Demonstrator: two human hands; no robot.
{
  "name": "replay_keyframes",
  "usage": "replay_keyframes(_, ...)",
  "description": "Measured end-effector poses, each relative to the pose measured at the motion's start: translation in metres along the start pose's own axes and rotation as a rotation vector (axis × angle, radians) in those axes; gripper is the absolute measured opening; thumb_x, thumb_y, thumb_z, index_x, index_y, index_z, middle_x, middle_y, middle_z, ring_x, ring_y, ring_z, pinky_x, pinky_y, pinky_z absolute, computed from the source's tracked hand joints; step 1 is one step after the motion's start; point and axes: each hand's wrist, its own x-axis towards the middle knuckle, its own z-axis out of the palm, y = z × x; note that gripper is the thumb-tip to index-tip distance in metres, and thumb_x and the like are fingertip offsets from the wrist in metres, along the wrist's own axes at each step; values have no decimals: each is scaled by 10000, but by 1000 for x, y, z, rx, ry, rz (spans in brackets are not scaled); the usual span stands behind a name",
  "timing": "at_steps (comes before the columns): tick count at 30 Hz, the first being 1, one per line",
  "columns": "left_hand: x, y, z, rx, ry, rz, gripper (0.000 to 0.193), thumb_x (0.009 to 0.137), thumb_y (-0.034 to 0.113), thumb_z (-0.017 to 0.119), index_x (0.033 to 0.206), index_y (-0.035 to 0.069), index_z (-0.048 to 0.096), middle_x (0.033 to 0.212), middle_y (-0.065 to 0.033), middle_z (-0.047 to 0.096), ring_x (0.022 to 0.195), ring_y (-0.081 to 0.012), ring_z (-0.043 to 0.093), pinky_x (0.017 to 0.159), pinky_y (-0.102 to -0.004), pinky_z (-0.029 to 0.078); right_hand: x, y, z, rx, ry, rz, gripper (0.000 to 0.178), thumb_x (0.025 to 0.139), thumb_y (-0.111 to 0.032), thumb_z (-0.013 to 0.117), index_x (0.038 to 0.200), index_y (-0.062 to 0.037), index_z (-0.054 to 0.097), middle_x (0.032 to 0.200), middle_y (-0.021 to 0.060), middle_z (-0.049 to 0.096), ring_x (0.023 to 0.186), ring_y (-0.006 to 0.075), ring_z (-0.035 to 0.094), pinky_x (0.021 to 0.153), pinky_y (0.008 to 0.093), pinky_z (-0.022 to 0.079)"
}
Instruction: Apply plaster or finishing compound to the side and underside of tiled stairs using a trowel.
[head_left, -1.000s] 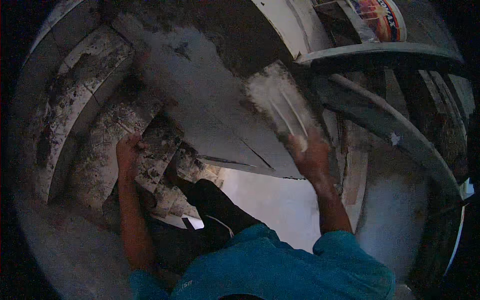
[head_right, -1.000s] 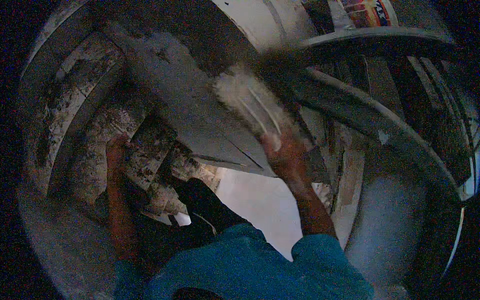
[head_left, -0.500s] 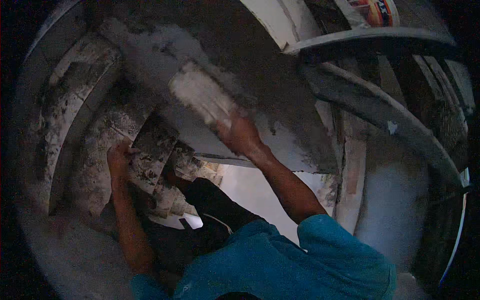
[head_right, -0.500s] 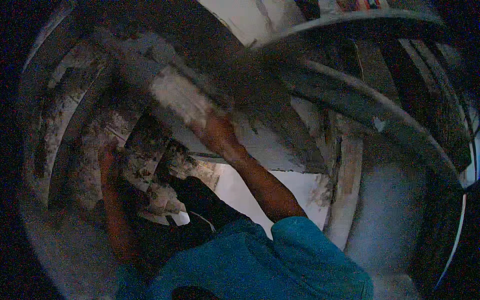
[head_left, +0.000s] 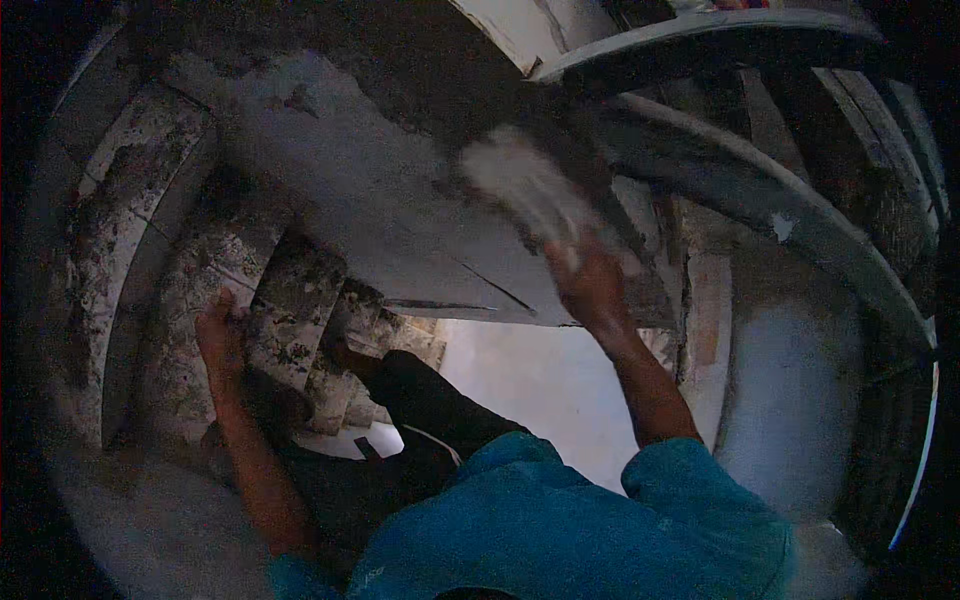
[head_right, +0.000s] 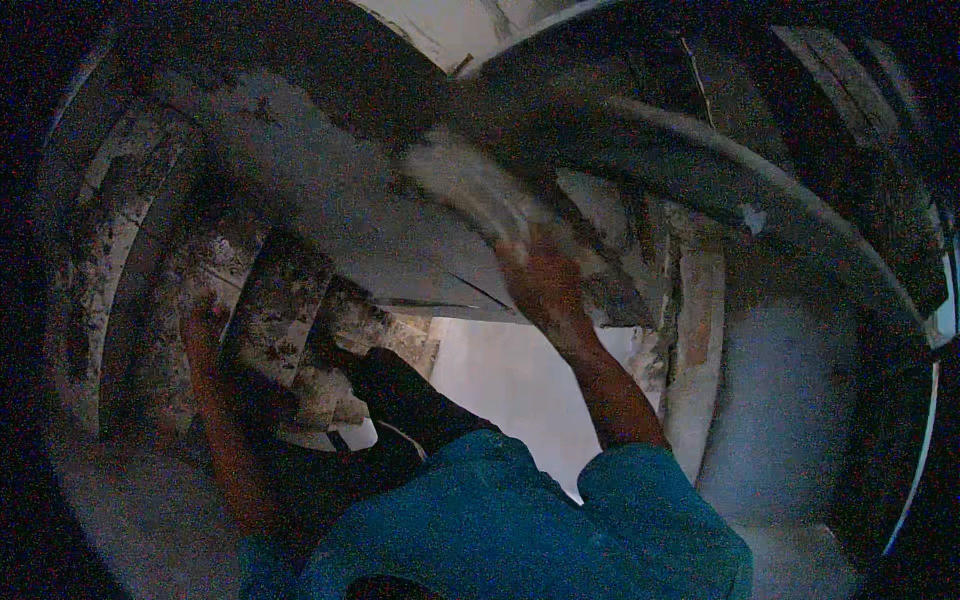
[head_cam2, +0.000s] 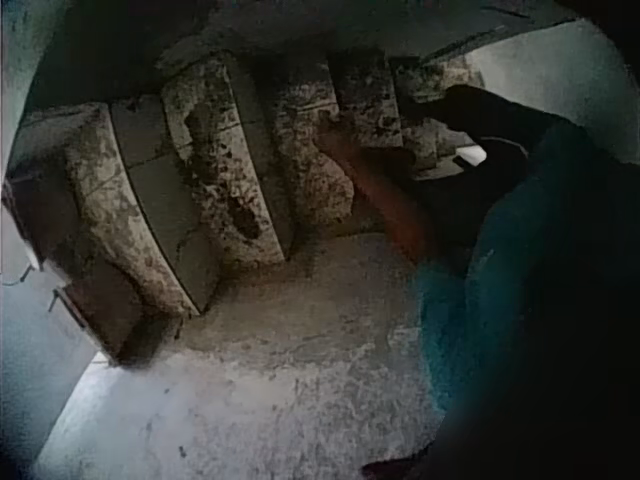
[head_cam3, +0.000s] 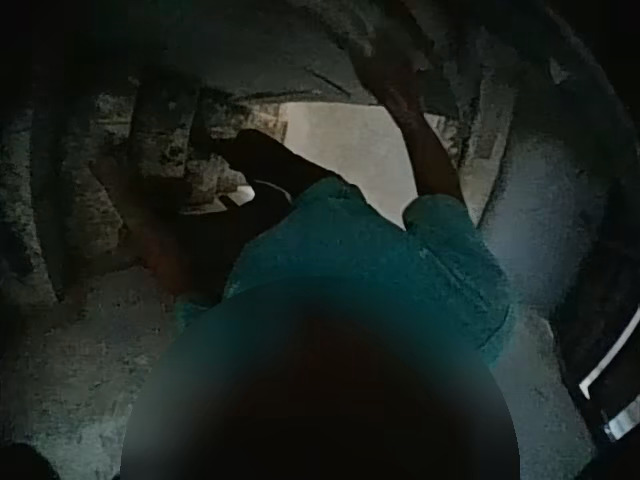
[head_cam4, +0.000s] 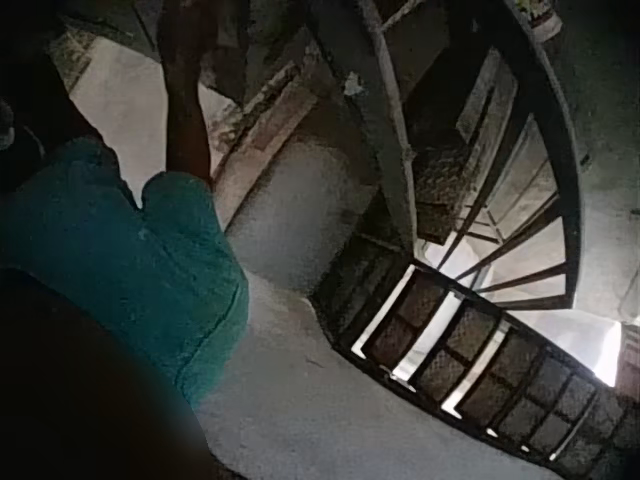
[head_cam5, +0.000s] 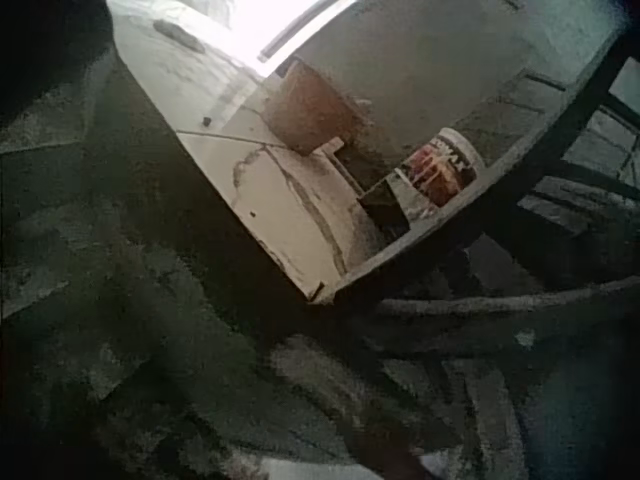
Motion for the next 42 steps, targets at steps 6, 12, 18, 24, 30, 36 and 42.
replay_keyframes(6,2,5,9,-97,59,-7,392,860,296,523,1070,-35,528,857,-100,520,875,-234,519,804,-411,407,-11,-22,52,13,-50,-322,533,844,-369,505,1159,55,432,982,299,548,922,403,548,809,465,431)
replay_keyframes(12,0,9,11,53,-17,-1,437,857,275,532,1185,-8,478,930,-101,541,932,-231,509,856,-413,404,-42,53,-12,15,193,-75,444,814,-283,564,1078,66,489,912,288,566,857,384,575,725,441,449)
replay_keyframes(18,7,-5,-9,-165,49,-95,394,824,274,589,1105,3,536,955,-97,561,914,-204,516,819,-376,414,-12,42,-10,28,204,-182,446,806,-310,578,1063,45,495,808,249,593,739,375,601,640,437,463)
replay_keyframes(24,7,4,0,38,47,-103,395,808,289,605,1061,-10,558,997,-123,558,888,-209,539,754,-362,441,9,-16,25,96,160,-475,489,806,-327,581,1140,8,457,892,238,597,834,368,597,711,421,478)
replay_keyframes(30,11,3,-14,182,-8,19,353,806,279,604,998,-16,576,896,-111,576,782,-201,541,703,-344,431,-2,-61,39,56,-86,-289,517,798,-341,591,1130,32,456,918,239,593,840,371,596,727,419,476)
replay_keyframes(36,-4,13,15,-92,69,7,353,798,280,611,963,-31,581,798,-90,569,696,-203,531,683,-370,429,-8,-22,-29,185,10,-80,514,814,-370,561,1104,45,474,946,250,582,868,387,581,757,450,454)
replay_keyframes(42,-2,14,13,3,2,45,370,810,328,590,908,-28,573,709,-73,539,608,-176,498,612,-357,420,23,-66,23,118,-81,-227,554,828,-427,509,1124,39,469,970,249,576,864,359,585,765,447,453)
